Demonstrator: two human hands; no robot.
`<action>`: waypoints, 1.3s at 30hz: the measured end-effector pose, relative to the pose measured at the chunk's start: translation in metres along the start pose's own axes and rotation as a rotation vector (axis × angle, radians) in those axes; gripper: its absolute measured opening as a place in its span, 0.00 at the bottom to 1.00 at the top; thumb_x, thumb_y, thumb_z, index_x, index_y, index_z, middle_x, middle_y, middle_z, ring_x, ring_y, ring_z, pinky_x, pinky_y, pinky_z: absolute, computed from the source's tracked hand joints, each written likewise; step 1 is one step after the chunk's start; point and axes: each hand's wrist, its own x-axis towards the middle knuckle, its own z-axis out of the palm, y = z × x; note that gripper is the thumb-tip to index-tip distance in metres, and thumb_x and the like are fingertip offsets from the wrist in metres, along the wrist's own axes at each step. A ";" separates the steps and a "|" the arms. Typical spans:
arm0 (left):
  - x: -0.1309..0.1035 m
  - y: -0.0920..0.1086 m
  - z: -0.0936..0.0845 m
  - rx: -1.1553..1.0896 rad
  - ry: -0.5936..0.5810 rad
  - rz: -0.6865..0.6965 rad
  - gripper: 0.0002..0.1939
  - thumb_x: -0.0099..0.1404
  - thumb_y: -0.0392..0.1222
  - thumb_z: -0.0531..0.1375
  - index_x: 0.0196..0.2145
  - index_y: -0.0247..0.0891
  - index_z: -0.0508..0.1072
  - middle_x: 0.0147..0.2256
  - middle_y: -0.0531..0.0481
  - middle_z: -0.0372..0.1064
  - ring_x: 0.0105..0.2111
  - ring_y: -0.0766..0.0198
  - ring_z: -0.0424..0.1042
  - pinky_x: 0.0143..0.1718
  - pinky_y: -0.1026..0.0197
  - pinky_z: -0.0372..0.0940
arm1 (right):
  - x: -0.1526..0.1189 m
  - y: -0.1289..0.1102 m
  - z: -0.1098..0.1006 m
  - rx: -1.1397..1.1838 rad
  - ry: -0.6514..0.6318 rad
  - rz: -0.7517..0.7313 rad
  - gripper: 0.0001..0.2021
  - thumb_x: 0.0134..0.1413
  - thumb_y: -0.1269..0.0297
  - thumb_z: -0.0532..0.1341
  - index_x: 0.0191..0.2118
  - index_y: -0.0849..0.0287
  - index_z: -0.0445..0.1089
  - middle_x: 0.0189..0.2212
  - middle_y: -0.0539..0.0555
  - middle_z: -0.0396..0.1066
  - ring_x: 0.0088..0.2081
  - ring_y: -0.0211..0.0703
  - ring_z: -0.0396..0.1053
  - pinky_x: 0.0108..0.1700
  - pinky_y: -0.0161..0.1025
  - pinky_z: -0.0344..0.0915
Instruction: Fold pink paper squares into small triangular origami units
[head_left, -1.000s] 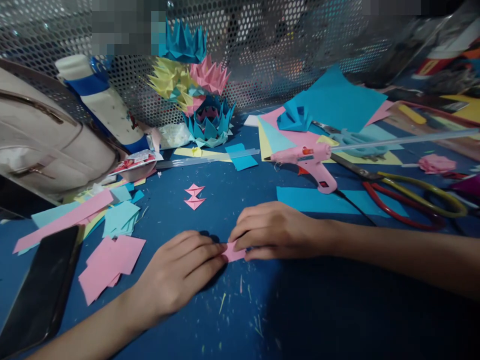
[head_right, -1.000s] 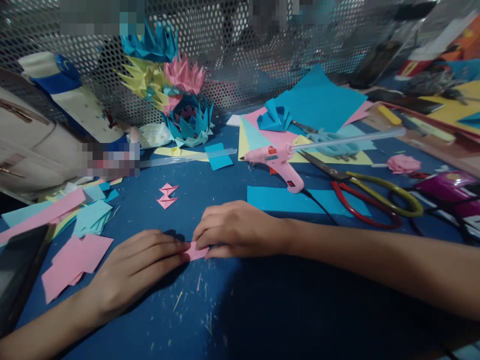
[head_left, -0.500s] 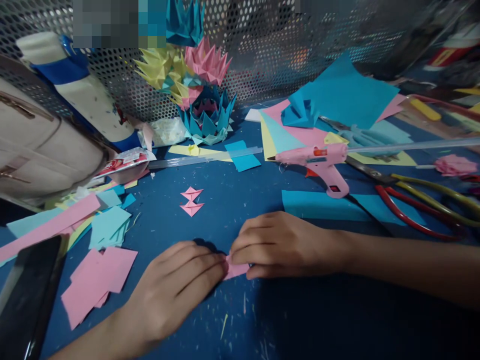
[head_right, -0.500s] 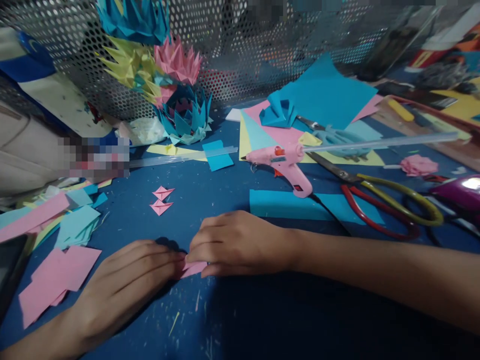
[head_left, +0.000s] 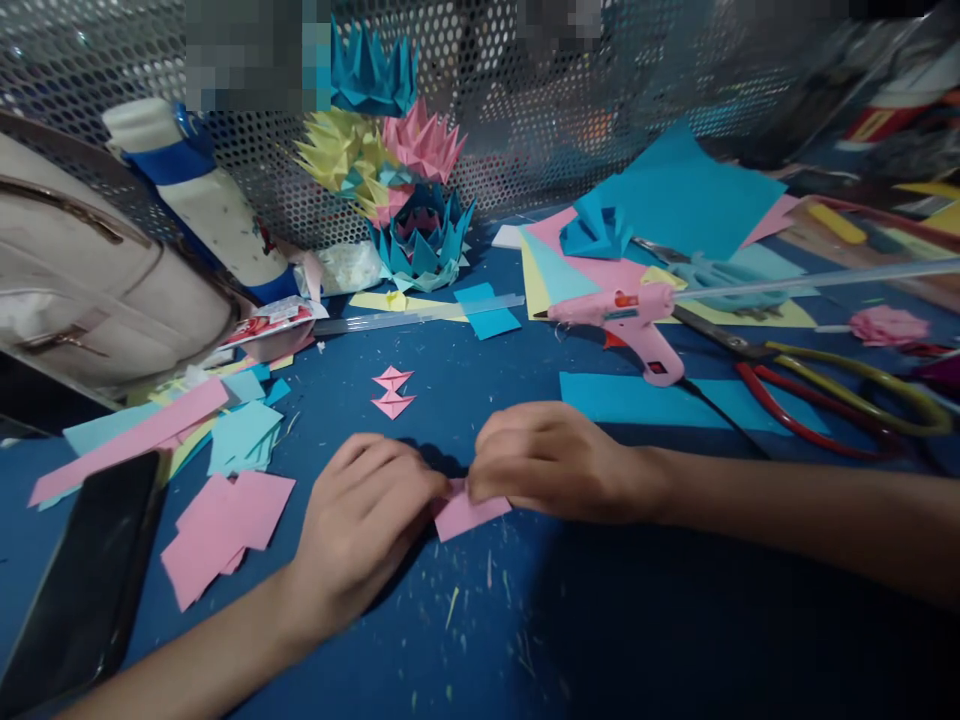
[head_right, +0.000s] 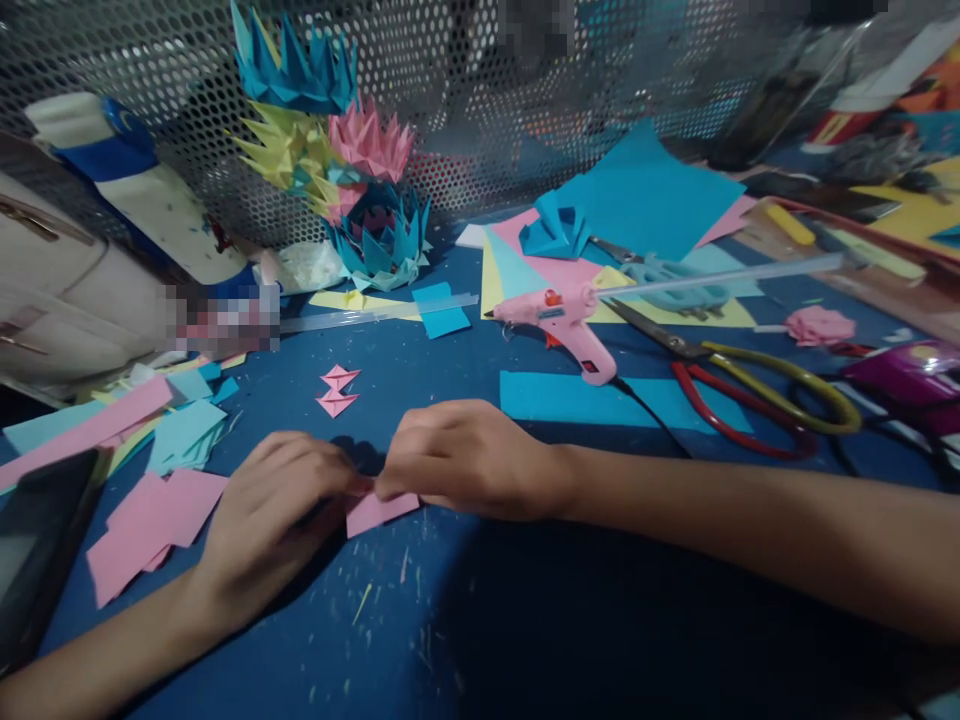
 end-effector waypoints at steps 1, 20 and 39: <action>-0.002 0.002 -0.001 0.051 0.003 0.059 0.10 0.75 0.31 0.51 0.40 0.37 0.71 0.35 0.49 0.75 0.38 0.62 0.71 0.44 0.55 0.60 | -0.001 0.000 -0.002 -0.050 -0.019 -0.065 0.10 0.71 0.71 0.49 0.46 0.59 0.66 0.39 0.52 0.76 0.43 0.38 0.70 0.43 0.38 0.64; -0.021 0.028 -0.013 0.389 -0.026 0.526 0.11 0.71 0.39 0.61 0.48 0.32 0.77 0.47 0.50 0.77 0.49 0.60 0.73 0.63 0.53 0.54 | 0.006 -0.015 0.002 0.078 -0.292 0.228 0.09 0.66 0.68 0.55 0.34 0.61 0.67 0.29 0.51 0.66 0.33 0.40 0.58 0.38 0.37 0.56; -0.030 0.045 0.015 0.461 -0.060 0.274 0.24 0.79 0.48 0.45 0.46 0.29 0.76 0.45 0.43 0.78 0.47 0.59 0.77 0.69 0.52 0.41 | 0.009 -0.016 0.005 -0.098 -0.409 0.301 0.11 0.66 0.68 0.50 0.31 0.60 0.62 0.32 0.54 0.63 0.33 0.42 0.55 0.38 0.41 0.55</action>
